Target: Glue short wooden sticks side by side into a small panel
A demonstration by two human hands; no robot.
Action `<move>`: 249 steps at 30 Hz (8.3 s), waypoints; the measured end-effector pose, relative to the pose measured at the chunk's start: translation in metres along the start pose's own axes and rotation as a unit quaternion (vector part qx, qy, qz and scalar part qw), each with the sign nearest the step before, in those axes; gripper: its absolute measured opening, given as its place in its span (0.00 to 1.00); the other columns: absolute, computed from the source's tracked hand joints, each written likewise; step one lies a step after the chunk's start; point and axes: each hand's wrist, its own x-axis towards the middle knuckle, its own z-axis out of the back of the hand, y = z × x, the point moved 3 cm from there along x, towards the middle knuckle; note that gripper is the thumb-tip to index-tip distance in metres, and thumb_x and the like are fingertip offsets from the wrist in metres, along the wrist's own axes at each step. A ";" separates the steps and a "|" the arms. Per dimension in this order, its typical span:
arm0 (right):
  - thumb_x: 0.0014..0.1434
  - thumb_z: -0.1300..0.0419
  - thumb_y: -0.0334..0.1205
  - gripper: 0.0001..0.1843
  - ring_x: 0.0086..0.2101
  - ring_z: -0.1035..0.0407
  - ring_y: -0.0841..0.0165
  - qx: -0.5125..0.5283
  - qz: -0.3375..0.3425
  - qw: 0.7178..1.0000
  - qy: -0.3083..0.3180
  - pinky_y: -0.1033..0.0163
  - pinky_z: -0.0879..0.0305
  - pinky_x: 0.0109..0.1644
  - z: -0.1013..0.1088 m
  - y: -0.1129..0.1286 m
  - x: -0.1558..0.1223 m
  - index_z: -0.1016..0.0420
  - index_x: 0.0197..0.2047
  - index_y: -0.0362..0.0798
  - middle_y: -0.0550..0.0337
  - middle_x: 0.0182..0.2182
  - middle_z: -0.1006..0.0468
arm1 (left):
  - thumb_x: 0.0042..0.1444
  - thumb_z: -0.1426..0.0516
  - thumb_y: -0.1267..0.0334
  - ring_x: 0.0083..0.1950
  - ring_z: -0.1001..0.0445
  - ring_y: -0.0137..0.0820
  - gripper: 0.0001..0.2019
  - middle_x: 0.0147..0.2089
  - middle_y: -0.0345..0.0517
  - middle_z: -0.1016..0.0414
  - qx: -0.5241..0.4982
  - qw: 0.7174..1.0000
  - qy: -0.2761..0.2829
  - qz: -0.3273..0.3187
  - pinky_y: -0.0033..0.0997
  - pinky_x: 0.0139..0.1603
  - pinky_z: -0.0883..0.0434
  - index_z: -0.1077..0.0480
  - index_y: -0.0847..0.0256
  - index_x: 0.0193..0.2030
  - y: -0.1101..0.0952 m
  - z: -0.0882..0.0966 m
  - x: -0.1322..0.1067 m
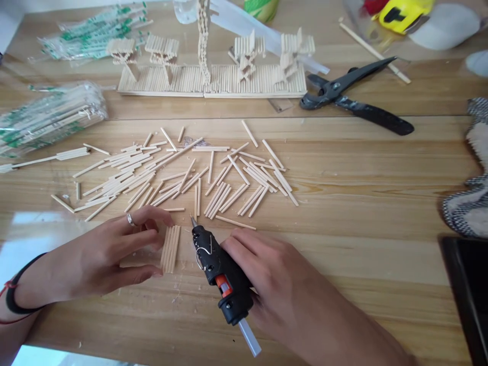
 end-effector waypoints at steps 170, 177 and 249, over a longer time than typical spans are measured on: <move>0.52 0.43 0.19 0.23 0.42 0.16 0.59 0.013 -0.004 1.000 -0.006 0.60 0.17 0.47 0.003 0.004 0.005 0.20 0.43 0.55 0.58 0.40 0.12 | 0.67 0.38 0.69 0.57 0.20 0.39 0.14 0.61 0.51 0.27 -0.007 1.000 -0.002 0.018 0.36 0.59 0.22 0.28 0.56 0.58 0.004 -0.003 -0.004; 0.53 0.44 0.20 0.21 0.40 0.16 0.58 0.009 0.005 1.000 -0.015 0.59 0.17 0.44 0.002 0.004 0.004 0.21 0.42 0.52 0.54 0.38 0.13 | 0.65 0.36 0.70 0.57 0.20 0.39 0.13 0.61 0.51 0.27 -0.003 1.000 -0.010 0.015 0.35 0.59 0.22 0.28 0.58 0.55 0.004 -0.003 -0.004; 0.57 0.45 0.21 0.21 0.44 0.16 0.57 0.029 -0.020 0.999 0.013 0.57 0.18 0.47 0.001 -0.003 0.005 0.21 0.46 0.51 0.54 0.43 0.12 | 0.69 0.38 0.69 0.57 0.21 0.40 0.09 0.59 0.51 0.26 -0.012 1.000 -0.005 0.004 0.35 0.57 0.22 0.28 0.55 0.53 0.000 -0.002 -0.002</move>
